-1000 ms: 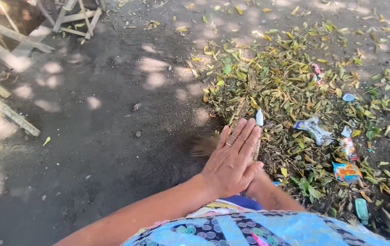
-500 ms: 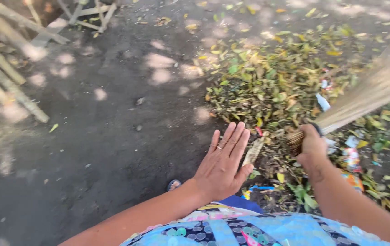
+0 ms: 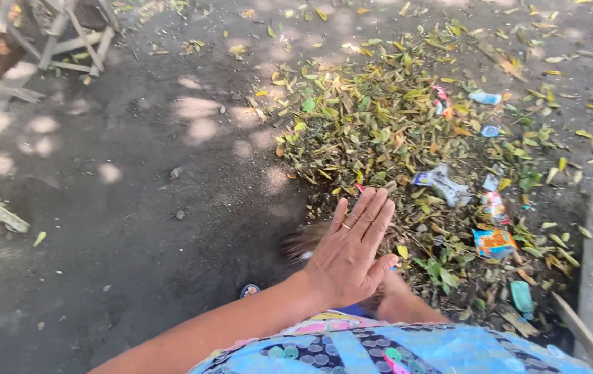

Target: The recorder is sweeping dry leaves and trash into a pile on the ground using a handheld broom made of sticks.

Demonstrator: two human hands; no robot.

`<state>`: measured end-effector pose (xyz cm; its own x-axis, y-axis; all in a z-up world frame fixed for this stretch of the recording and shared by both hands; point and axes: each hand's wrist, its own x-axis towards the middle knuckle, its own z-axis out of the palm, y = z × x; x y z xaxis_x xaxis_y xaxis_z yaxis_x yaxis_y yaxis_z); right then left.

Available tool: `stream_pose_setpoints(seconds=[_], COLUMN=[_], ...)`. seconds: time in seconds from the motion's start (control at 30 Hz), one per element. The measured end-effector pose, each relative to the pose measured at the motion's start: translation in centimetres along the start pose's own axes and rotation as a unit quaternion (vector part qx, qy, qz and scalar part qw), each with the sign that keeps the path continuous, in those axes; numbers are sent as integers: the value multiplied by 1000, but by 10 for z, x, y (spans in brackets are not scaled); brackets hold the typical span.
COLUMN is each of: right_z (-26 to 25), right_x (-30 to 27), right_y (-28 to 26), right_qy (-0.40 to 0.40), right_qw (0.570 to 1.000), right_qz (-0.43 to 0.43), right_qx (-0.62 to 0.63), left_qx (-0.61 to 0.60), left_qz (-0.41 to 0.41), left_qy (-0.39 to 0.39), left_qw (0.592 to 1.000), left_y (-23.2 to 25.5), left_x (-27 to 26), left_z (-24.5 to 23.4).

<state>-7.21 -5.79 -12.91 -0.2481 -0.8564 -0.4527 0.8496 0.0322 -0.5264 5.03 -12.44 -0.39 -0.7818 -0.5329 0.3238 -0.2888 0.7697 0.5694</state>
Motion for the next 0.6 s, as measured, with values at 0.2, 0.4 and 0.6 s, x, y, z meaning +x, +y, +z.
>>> stream_pose_setpoints(seconds=[0.2,0.4,0.6], right_z=[-90,-106,-46], right_x=[81,143,133], right_y=[-53,-101,-132], right_qy=[269,368,285], right_qw=[942,890,929], right_qz=[116,-48,-73], right_qx=[-162,-264,-225], left_qx=[22,45,50], left_qz=[-30,-65,-71], left_qy=[11,42,72], left_qw=[999,996,994], left_y=[-6,-15,-26], left_x=[-6,-9,10], left_z=[-12,-31,-35])
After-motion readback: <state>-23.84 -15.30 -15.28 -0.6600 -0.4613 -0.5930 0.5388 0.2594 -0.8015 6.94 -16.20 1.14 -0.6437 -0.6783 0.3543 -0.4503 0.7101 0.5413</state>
